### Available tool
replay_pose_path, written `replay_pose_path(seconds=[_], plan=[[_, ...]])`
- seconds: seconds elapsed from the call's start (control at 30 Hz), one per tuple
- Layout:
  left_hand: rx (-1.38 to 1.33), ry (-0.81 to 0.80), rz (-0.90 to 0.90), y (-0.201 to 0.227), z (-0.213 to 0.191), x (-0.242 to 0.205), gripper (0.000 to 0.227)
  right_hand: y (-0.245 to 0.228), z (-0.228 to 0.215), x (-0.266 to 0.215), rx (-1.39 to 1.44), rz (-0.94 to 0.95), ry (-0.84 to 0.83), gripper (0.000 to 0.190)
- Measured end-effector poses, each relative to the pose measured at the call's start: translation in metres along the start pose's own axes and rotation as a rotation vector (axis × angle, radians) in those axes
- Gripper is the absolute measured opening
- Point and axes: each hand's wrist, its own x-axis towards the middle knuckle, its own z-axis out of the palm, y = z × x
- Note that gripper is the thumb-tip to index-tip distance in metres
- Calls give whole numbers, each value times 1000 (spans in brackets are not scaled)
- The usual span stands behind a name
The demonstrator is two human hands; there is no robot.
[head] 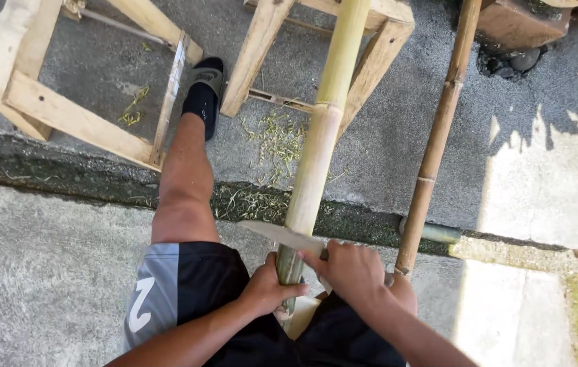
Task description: Scraping and smoothing a bamboo pole using a knife and a smaller scraper tool.
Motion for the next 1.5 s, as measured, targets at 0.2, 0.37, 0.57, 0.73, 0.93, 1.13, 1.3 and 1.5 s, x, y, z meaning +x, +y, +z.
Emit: replay_pose_path(seconds=[0.2,0.37,0.57,0.73,0.93,1.13,1.3,1.5], plan=[[148,-20,29,10,-3,-4,85,-6,-59,28,-405,-69,-135,76],[98,-35,19,9,-3,-2,90,-3,-68,34,-513,-35,-76,76],[144,-61,1,11,-3,-4,91,-10,-60,35,-533,31,-173,81],[138,-60,-6,18,-7,-5,92,-11,-71,39,-597,2,-48,79],[69,-47,52,14,-4,-7,92,-6,-55,34,-663,-164,3,76],[56,-36,53,16,-7,-4,91,-21,-83,42,-647,24,-61,79],[68,-70,32,21,-8,-8,92,-9,-81,56,-775,-140,-204,83],[22,-74,51,20,-11,0,94,-6,-117,76,-616,159,-21,88]])
